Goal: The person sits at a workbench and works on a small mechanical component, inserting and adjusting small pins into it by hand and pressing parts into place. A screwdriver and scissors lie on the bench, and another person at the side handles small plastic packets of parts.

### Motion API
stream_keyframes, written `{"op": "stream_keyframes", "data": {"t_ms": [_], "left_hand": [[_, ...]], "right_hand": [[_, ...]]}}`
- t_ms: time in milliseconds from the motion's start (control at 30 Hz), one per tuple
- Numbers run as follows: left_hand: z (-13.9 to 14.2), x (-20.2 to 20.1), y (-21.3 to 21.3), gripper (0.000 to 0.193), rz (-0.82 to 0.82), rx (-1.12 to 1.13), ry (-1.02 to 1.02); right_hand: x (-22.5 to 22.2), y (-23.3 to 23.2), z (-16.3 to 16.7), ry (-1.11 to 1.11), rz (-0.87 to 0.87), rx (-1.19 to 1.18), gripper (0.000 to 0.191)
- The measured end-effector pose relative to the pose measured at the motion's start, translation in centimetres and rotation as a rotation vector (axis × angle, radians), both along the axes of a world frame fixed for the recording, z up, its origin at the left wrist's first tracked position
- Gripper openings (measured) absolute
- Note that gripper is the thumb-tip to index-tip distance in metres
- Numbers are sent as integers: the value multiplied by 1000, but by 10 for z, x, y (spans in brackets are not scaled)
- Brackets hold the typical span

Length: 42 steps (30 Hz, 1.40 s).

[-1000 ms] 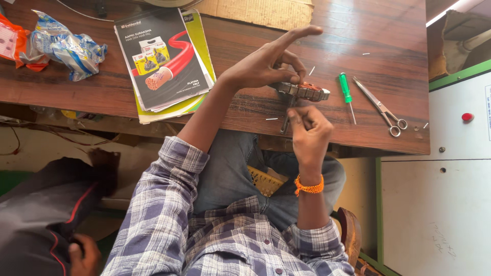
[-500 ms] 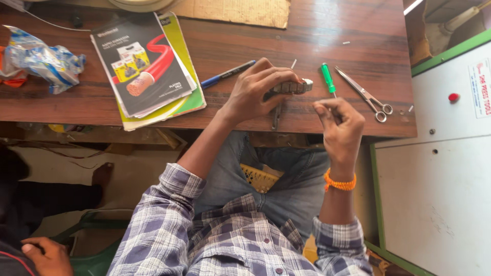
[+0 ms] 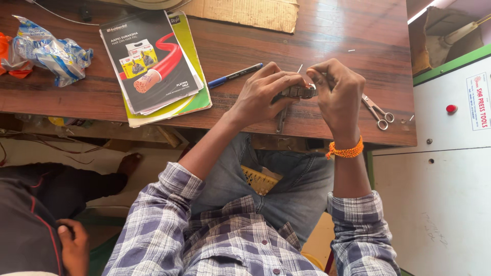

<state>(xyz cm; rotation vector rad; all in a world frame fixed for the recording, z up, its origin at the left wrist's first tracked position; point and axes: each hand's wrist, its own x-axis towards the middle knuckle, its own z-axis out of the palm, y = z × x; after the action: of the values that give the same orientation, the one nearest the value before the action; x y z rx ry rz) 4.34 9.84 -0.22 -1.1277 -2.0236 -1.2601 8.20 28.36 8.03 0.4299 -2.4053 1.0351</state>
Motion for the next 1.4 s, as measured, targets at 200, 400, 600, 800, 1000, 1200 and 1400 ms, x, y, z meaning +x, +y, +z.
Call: {"op": "stream_keyframes", "data": {"t_ms": [200,400,600,800,1000,1200,1400], "left_hand": [[4,11,5,49,79,26,-63],[11,6,1,53,44,-9,-150],[16,-22,13,107,-191,221,-731],[18,-60,-2,117,-739,352,-977],[15,-56,-23,89,-648,158,-688],[21,-53,-27,40,-584,126,-624],[34,-13,-18,44,-131,-144,-163]], "right_hand": [[11,3,5,24,-41,72,10],[-11,5,-3,62,-15,96,9],[-34,8,-14,51,68,64,7],[-30,11,-9,69,-43,84,15],[25,-15,-25,-28,-39,-177,12],[49,-37,-73,-166,-127,-367,14],[59,-17,-102,-303,-244,-420,12]]}}
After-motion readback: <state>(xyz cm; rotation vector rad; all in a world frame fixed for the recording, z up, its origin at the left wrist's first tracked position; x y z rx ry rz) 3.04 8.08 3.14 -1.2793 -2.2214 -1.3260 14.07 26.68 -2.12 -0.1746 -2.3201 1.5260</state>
